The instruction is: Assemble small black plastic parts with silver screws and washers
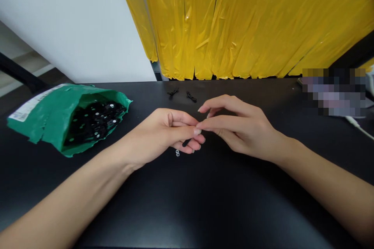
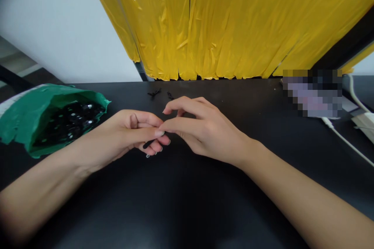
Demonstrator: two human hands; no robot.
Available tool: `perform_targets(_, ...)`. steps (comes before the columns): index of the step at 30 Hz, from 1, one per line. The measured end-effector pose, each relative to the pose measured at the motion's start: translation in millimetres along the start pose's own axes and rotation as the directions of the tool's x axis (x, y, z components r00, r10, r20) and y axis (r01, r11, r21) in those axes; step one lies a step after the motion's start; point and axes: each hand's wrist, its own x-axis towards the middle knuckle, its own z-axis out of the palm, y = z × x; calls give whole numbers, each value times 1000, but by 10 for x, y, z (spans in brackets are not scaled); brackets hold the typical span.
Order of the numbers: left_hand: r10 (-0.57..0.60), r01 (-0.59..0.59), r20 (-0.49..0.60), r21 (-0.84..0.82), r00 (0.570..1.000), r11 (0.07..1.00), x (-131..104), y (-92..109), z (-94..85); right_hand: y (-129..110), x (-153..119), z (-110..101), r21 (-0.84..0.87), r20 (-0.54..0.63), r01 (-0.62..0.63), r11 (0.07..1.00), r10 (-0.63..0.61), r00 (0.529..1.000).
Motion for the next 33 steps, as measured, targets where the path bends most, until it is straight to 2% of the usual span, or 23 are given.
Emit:
perform_targets(4,-16,16,17,6,1000,1000,-1,-7,5,-9,17,-8,-14,6,-19,1000,19,1000)
perform_targets(10,-3,1,29,48,1000,999,-15,5,-10,-14,2,-46,60,24,-22,998,21,999)
perform_targets(20,-11,11,15,48,1000,999,-9,-8,7,-22,-3,-44,18,83,-47,999,45,996)
perform_targets(24,-11,11,5,48,1000,999,-12,-2,-2,-17,-9,-51,9,79,-15,1000,14,997)
perform_targets(28,-25,25,8,43,1000,999,-7,-3,7,-22,4,-49,-13,80,-48,999,49,996)
perform_targets(33,-25,23,21,70,999,997,-6,-4,2,-25,18,-59,53,64,-40,998,37,997)
